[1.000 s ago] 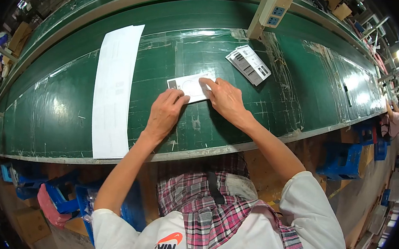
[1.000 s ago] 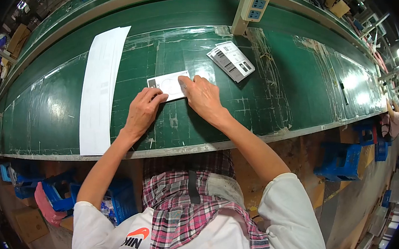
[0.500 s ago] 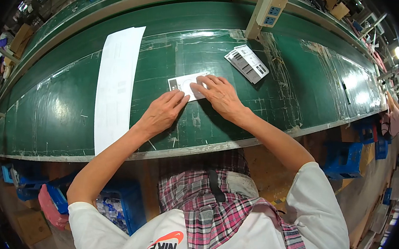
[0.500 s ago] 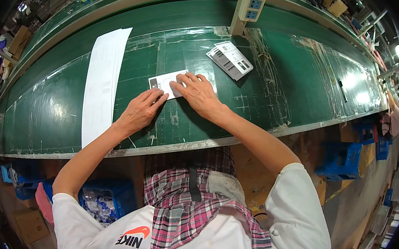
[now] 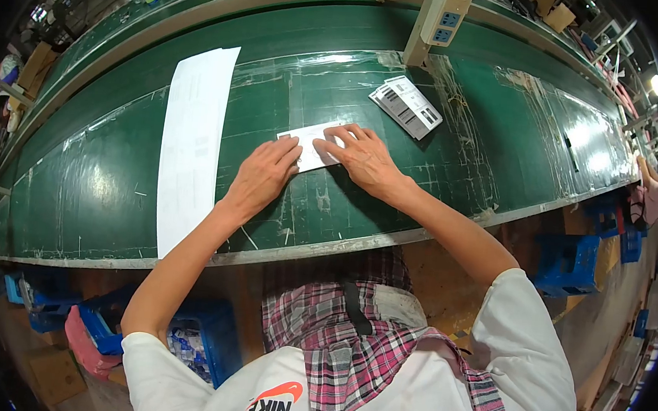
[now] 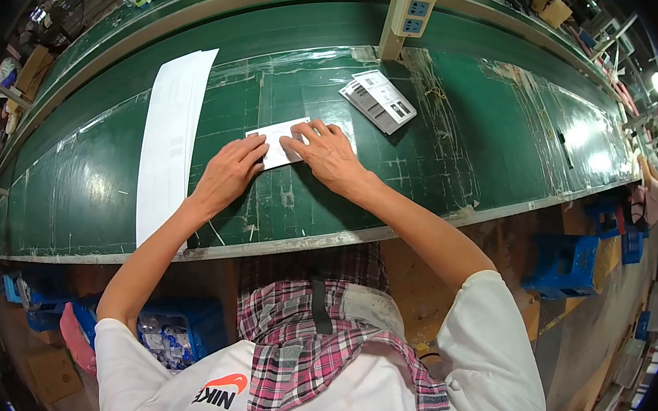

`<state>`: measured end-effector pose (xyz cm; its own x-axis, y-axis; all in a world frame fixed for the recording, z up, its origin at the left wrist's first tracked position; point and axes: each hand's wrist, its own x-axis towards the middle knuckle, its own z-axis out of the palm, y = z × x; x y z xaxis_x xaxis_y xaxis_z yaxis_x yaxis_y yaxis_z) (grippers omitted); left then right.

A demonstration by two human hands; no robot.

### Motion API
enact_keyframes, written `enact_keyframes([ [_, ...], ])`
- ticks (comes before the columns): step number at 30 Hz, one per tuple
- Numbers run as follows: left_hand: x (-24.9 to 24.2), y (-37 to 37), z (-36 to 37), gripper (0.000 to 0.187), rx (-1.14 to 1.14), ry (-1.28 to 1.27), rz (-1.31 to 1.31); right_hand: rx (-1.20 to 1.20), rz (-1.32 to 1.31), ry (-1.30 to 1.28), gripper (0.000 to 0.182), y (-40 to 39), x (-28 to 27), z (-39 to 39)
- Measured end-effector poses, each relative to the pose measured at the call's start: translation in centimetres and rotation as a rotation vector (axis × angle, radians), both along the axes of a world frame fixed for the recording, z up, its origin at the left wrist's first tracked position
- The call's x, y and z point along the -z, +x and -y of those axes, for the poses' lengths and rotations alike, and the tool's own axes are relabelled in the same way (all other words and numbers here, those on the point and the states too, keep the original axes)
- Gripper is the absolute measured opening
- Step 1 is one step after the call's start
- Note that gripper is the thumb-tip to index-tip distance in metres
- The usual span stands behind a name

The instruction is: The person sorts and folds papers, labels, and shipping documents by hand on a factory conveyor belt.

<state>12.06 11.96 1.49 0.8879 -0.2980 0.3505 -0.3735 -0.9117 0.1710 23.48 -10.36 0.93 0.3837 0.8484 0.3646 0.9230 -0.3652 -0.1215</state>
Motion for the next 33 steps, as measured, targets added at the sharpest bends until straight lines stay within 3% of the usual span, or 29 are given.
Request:
enact_keyframes([
  [5,0.8,-0.2,-1.0,0.043,0.022,-0.043,-0.052,0.004,-0.065,0.013,0.045,0.0,-0.2,0.4],
  [11,-1.6,1.0,0.0,0.036,0.036,0.247,-0.066,0.008,-0.149,0.002,0.036,0.6,-0.8,-0.2],
  [13,-1.5,1.5,-0.1,0.033,0.09,0.308,-0.068,-0.011,-0.151,0.034,0.028,0.8,-0.9,-0.2],
  [17,-0.9,2.1,-0.8,0.03,0.207,0.324,0.075,-0.051,-0.161,-0.072,0.03,1.4,-1.4,0.2],
  [22,-2.3,2.9,-0.8,0.022,0.166,0.149,0.127,-0.126,-0.075,0.047,0.025,1.8,-1.6,0.4],
  [25,-4.5,3.7,-0.4,0.018,0.079,-0.076,0.074,-0.034,-0.24,0.023,0.021,3.3,-3.5,0.0],
  [27,-7.0,3.8,-0.1,0.019,-0.011,-0.368,-0.12,-0.025,-0.537,-0.012,0.024,4.2,-6.3,-0.3],
  [30,-8.7,4.6,-0.9,0.022,-0.042,-0.576,-0.341,-0.088,-0.882,-0.07,0.035,5.4,-8.8,-0.2],
  [33,-7.5,4.9,-1.8,0.025,-0.034,-0.694,-0.499,-0.164,-1.105,0.036,0.041,6.1,-6.7,-0.2],
])
